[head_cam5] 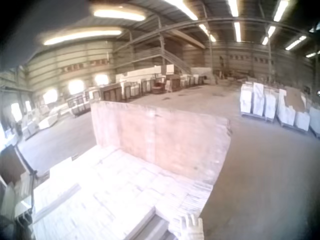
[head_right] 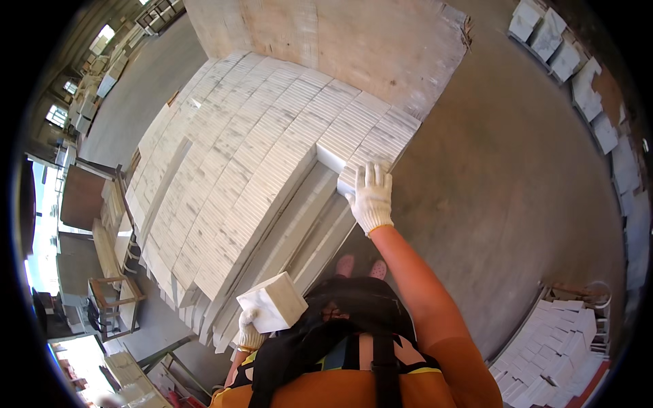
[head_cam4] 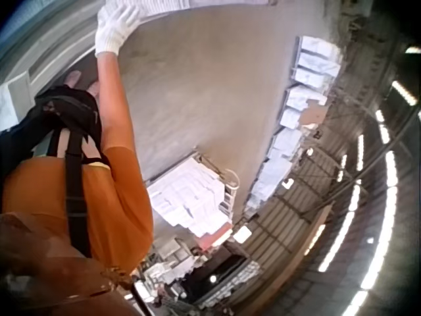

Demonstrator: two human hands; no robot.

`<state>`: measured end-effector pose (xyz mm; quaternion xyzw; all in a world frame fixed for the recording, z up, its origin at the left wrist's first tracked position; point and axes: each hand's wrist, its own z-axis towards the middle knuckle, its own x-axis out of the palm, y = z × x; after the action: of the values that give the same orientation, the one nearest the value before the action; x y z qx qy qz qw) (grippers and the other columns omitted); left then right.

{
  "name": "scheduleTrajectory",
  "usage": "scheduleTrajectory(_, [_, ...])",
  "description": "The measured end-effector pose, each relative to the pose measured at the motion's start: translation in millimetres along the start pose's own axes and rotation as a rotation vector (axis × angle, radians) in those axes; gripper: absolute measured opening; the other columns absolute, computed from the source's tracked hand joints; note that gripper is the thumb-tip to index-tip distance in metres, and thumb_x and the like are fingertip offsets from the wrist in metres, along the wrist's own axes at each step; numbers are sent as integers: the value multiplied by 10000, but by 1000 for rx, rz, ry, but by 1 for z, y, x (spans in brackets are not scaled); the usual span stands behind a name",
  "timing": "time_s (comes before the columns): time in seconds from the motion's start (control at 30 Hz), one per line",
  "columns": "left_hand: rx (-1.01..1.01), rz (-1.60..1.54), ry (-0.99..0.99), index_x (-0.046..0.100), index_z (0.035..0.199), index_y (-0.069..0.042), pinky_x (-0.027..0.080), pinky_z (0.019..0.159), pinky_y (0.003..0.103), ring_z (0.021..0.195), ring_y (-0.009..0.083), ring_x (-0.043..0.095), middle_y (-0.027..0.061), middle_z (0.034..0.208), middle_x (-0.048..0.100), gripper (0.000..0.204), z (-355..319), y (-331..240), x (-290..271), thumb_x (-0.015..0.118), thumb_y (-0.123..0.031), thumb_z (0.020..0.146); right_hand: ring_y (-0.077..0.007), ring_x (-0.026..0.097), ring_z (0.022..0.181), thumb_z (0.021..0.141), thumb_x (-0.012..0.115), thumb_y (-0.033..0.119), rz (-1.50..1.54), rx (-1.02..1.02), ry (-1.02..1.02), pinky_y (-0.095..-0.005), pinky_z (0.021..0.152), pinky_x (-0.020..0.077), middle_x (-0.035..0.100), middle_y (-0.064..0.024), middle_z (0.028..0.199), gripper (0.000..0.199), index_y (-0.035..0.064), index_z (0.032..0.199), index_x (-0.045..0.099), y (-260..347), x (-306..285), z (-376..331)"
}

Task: The person picks up white rectangular tiles from a large stack, walks to a workbench, and places them on the surface. They then use an orange sanding block to rub the edges and surfaces of the tiles before stacking the finished pieces.

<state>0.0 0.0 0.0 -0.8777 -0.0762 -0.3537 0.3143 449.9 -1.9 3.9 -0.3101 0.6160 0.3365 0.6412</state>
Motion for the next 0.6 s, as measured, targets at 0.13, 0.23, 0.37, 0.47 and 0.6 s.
scheduleTrajectory(0.13, [-12,-86,-38,429,1407,39,509,1016,511,1151,345,592,170,1295,586,834,-18,-13,5,814,-166,696,-356,387,1398,884,665,413,-21,-22,-109,-524,1134,306,415,-186,1532,721,40,1463,452,5,24,-3])
scheduleTrajectory(0.23, [-11,-72,-42,427,1410,41,507,1019,510,1156,345,592,172,1304,581,818,-23,-15,-4,792,-173,709,-348,434,1344,860,691,383,-33,-64,-154,-510,1101,348,462,-176,1475,719,38,1448,465,10,27,-10])
scheduleTrajectory(0.37, [-9,-75,-79,428,1409,45,514,1012,504,1150,348,597,173,1303,583,802,-19,-17,-9,772,-158,713,-320,520,1212,792,764,334,-10,-65,-121,-467,982,444,531,-157,1348,717,46,1394,502,16,15,-8])
scheduleTrajectory(0.47, [-24,-96,-46,430,1405,50,525,998,496,1133,347,608,176,1288,592,794,-15,-19,-14,764,-147,712,-297,547,1163,760,790,351,32,-12,-44,-438,910,479,552,-122,1302,742,52,1377,508,20,-3,2])
scheduleTrajectory(0.6, [-45,-111,-46,435,1398,58,541,973,485,1099,346,625,181,1261,606,798,-8,-20,-25,769,-135,700,-283,539,1175,742,800,368,-49,9,-40,-416,899,478,556,-106,1293,718,73,1339,533,16,-9,13])
